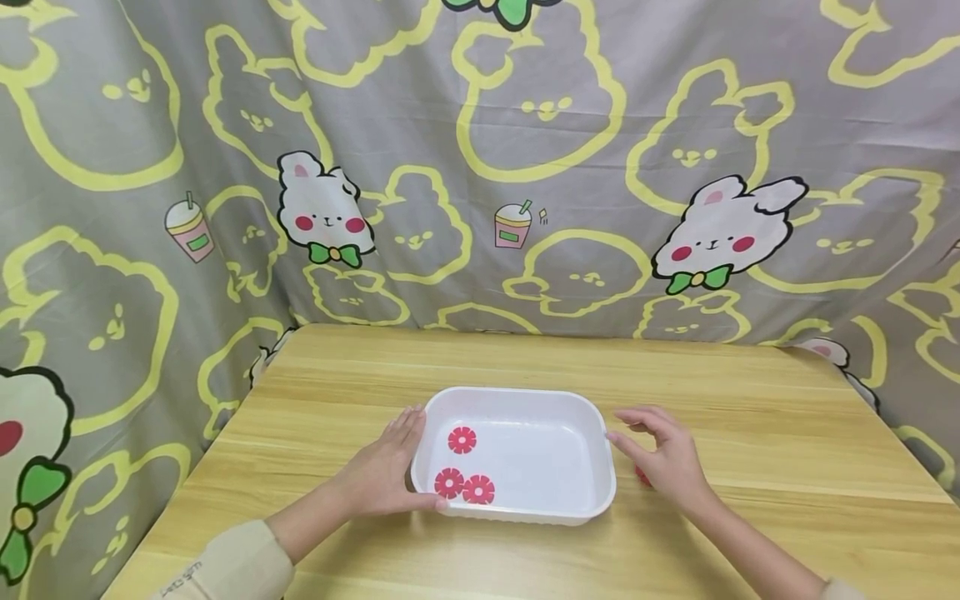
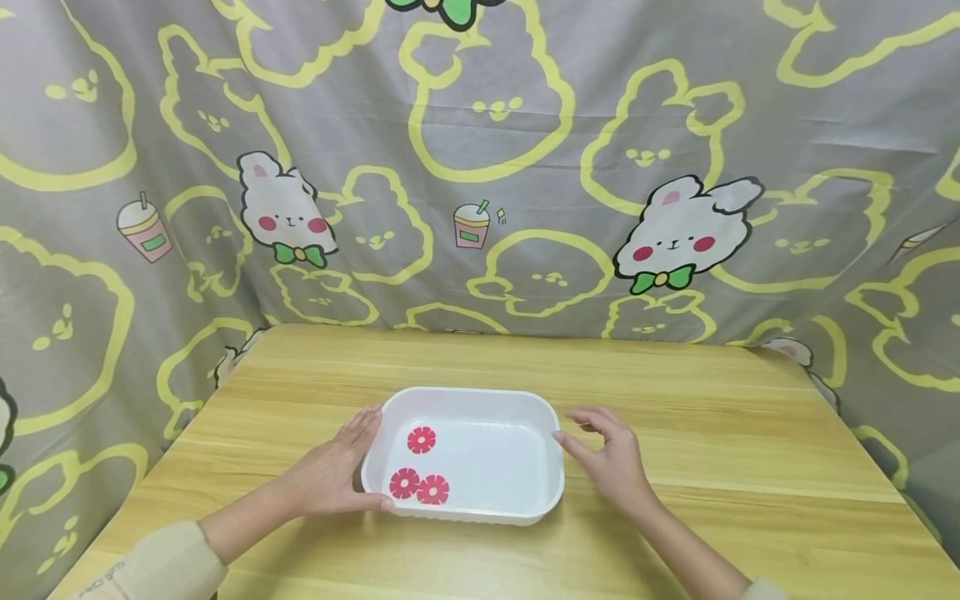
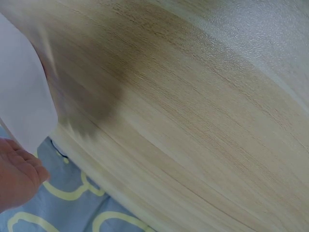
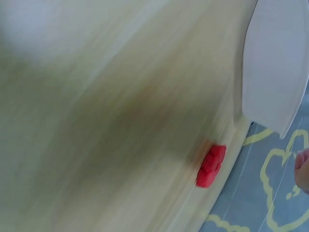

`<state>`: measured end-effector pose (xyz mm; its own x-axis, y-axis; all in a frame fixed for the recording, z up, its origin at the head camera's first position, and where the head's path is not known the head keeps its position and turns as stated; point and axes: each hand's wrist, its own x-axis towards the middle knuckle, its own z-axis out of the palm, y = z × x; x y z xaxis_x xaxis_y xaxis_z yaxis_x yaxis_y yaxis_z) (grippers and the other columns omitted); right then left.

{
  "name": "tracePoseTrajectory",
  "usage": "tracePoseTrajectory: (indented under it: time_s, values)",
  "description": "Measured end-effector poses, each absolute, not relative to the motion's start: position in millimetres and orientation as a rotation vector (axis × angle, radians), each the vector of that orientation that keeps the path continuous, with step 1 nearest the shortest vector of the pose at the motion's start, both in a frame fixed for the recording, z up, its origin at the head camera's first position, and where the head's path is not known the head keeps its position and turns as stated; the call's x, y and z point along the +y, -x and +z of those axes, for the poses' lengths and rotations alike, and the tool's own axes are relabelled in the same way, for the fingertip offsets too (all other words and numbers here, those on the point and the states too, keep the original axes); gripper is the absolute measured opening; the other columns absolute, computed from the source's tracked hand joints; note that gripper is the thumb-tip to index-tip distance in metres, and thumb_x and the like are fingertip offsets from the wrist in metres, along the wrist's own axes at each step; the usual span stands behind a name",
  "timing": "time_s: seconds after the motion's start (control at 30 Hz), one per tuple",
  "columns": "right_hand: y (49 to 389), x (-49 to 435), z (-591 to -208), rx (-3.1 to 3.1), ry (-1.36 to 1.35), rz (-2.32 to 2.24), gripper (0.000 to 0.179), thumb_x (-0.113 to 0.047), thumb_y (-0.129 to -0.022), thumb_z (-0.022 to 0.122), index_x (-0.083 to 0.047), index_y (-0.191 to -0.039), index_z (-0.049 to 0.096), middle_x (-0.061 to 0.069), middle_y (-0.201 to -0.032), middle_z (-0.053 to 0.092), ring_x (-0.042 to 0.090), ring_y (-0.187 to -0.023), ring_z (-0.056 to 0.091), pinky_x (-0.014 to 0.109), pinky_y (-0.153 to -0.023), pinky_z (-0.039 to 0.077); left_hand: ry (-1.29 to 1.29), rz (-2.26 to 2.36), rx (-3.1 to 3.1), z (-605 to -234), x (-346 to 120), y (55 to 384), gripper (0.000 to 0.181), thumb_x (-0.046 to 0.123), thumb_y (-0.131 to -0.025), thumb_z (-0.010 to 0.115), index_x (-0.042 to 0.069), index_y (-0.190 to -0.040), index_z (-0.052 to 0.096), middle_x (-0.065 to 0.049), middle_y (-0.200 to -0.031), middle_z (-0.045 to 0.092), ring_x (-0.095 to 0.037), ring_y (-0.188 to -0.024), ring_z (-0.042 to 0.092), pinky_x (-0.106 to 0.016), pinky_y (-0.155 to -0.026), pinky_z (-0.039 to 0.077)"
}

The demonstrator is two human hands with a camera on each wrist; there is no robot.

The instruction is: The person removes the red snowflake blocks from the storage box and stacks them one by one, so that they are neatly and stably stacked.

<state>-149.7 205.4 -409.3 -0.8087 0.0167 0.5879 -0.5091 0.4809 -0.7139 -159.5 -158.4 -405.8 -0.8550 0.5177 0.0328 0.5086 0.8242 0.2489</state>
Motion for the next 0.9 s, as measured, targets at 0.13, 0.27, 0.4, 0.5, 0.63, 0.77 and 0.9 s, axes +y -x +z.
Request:
tracePoseTrajectory:
  time_s: [0.13,0.27,0.4,0.5,0.63,0.77,0.9]
  values:
    - [154,194,-408,-2.226,-0.483,1.329,0.027,0.01,-0.066,0.074,0.009,-0.092,0.067,0.008,-0.09,0.067,-0.005,-0.084,0.052,0.005,-0.076,0.044,-0.836,0.385,2.973,-405,-158,159,0.117,0.072,-0.068,0.06,-0.009,-0.143,0.023,-0.026,-0.15,0.022,-0.039,-0.139,0.023,-0.045,-0.113,0.027]
    - [157,182,-407,-2.263,-0.554,1.35,0.028,0.007,-0.067,0.075,0.006,-0.094,0.068,0.016,-0.091,0.067,-0.005,-0.085,0.054,0.01,-0.073,0.049,-0.822,0.392,2.966,-405,-159,160,0.118,0.073,-0.067,0.06,-0.009,-0.143,0.022,-0.026,-0.15,0.023,-0.038,-0.14,0.023,-0.044,-0.113,0.027]
    - [160,170,-408,-2.305,-0.632,1.356,0.027,0.001,-0.069,0.077,0.001,-0.095,0.07,0.013,-0.091,0.068,0.001,-0.084,0.058,0.016,-0.073,0.051,-0.81,0.395,2.963,-405,-159,160,0.118,0.073,-0.067,0.06,-0.009,-0.143,0.022,-0.026,-0.15,0.023,-0.037,-0.14,0.022,-0.044,-0.113,0.027]
    - [162,162,-409,-2.343,-0.687,1.372,0.027,-0.003,-0.07,0.077,-0.002,-0.096,0.07,0.01,-0.091,0.069,0.004,-0.084,0.059,0.021,-0.074,0.053,-0.818,0.389,2.967,-405,-159,160,0.118,0.074,-0.067,0.059,-0.009,-0.143,0.022,-0.026,-0.15,0.023,-0.038,-0.14,0.023,-0.044,-0.113,0.027]
    - [164,150,-410,-2.382,-0.75,1.403,0.027,-0.006,-0.072,0.077,-0.003,-0.098,0.07,0.011,-0.093,0.068,0.001,-0.085,0.057,0.026,-0.074,0.054,-0.825,0.382,2.968,-405,-159,160,0.119,0.074,-0.067,0.059,-0.009,-0.143,0.022,-0.026,-0.15,0.022,-0.038,-0.14,0.023,-0.044,-0.113,0.026]
    - [168,139,-413,-2.395,-0.819,1.414,0.027,-0.008,-0.073,0.077,-0.002,-0.099,0.07,0.012,-0.093,0.068,0.008,-0.085,0.059,0.028,-0.075,0.055,-0.821,0.377,2.966,-405,-158,160,0.119,0.074,-0.067,0.059,-0.009,-0.143,0.022,-0.026,-0.15,0.022,-0.038,-0.14,0.022,-0.044,-0.113,0.026]
    - [172,128,-416,-2.457,-0.905,1.442,0.028,-0.012,-0.075,0.076,-0.002,-0.1,0.069,0.013,-0.094,0.068,0.015,-0.085,0.061,0.03,-0.076,0.055,-0.832,0.366,2.967,-405,-158,160,0.118,0.074,-0.067,0.059,-0.008,-0.143,0.022,-0.025,-0.151,0.021,-0.038,-0.14,0.022,-0.044,-0.113,0.026]
